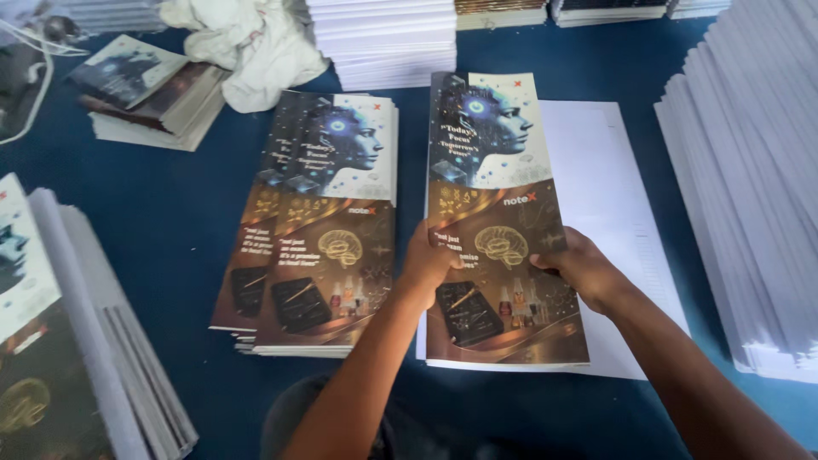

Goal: The person assembles notebooks by inserting loose sheets of paper into printed covers. They repeatedly pick up a cover, place a stack of paper inside, and set the completed notebook aside.

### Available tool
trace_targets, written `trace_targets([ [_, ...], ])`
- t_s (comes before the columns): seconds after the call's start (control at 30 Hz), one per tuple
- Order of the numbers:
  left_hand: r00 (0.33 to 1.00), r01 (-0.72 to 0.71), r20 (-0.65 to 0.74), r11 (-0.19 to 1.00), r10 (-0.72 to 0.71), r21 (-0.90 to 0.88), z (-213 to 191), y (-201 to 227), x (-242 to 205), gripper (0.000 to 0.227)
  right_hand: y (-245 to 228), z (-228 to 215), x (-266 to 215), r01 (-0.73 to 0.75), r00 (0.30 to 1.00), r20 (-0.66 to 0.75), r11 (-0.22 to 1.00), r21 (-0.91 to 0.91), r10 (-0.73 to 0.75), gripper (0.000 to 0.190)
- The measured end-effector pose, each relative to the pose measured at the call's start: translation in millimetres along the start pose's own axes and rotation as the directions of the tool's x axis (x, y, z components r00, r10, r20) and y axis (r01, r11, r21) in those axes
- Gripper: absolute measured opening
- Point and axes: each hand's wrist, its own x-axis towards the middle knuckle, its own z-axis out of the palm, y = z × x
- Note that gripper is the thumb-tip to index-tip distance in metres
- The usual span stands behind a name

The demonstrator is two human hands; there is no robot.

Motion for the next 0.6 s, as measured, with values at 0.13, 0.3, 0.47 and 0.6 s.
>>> trace_targets([
  [0.13, 0.998, 0.017, -0.058, 0.999, -0.015, 0.040, -36.0, 44.0, -19.8, 0.073, -26.5, 32.4, -11.2, 0.098, 0.993, 0.072, 0.995, -0.006, -0.098, 0.050],
  [0.3, 0.992, -0.018, -0.125, 0.999, 0.024, 0.042, -85.5, 98.3, -44.7, 0.076, -64.8, 79.7, -16.9, 0.207, 0.966, 0.161, 0.978, 0.003, -0.204, 0.047],
  [0.47, 0.973, 0.031, -0.231, 0.994, -0.006, 0.105, -137.3, 136.2, -70.5, 0.078, -99.2, 133.5, -22.6, 0.273, 0.935, 0.238, 0.962, -0.013, -0.262, 0.047],
  [0.6, 0.971, -0.017, -0.238, 1.000, 0.020, 0.014, -180.3, 161.1, -94.4, 0.076, -119.2, 180.4, -32.8, 0.330, 0.894, 0.315, 0.944, 0.017, -0.318, 0.048],
])
